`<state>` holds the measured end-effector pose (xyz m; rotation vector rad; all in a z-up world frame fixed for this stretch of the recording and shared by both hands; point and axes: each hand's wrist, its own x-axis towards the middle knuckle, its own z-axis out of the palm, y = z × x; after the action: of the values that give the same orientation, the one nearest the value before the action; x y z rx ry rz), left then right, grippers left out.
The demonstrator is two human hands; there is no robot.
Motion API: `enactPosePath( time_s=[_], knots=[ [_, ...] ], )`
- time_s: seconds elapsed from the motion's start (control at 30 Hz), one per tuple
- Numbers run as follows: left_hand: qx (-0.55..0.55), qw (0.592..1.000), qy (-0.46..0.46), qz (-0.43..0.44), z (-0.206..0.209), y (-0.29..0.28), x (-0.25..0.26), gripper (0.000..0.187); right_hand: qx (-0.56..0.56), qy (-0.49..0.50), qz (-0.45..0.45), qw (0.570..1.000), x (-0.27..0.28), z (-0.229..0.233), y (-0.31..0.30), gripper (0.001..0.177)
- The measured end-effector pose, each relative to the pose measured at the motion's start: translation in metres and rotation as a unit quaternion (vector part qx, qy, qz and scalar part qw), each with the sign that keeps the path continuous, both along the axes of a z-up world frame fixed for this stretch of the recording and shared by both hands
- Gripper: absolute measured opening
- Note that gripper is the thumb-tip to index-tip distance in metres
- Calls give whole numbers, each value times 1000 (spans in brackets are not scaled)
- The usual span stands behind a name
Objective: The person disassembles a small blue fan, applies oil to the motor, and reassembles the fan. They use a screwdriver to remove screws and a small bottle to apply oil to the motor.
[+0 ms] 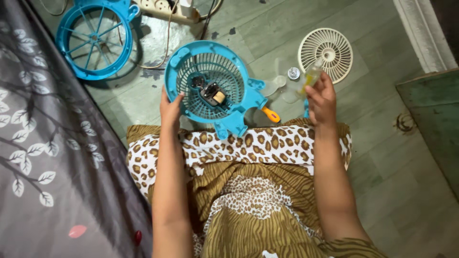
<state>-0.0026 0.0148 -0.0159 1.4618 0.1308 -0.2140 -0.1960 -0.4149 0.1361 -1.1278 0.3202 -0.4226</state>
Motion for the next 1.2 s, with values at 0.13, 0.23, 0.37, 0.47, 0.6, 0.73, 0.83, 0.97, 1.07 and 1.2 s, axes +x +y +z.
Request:
enactPosePath(
  time_s=[0.13,0.23,0.37,0.47,0.6,0.73,0.83,0.97,1.07,1.2],
  knots=[
    [66,997,-12,24,2,3,3,80,-136,40,2,990,35,-62,-32,54],
    [33,998,6,45,11,0,8,81,-219,71,-36,972,78,-117,-45,62],
    [33,999,7,39,32,-5,3,71,-327,131,-58,934,130,-164,-43,58],
    [38,998,42,29,47,-7,-2,59,-343,136,-72,927,158,-173,-31,55],
    [-19,994,102,41,53,-11,1,44,-407,163,-87,894,182,-164,-24,51],
    [7,993,115,31,45,-6,-2,36,-404,169,-88,894,190,-156,-17,50],
    [-55,989,134,35,41,-9,1,31,-430,153,-91,885,190,-143,-18,57],
    [-119,977,173,41,38,-8,0,30,-494,156,-140,844,175,-120,-7,82],
    [-118,983,134,34,33,-10,1,28,-474,154,-204,842,147,-95,10,69],
    [-82,992,89,41,33,-16,-2,26,-516,121,-186,827,96,-60,51,52]
  ],
)
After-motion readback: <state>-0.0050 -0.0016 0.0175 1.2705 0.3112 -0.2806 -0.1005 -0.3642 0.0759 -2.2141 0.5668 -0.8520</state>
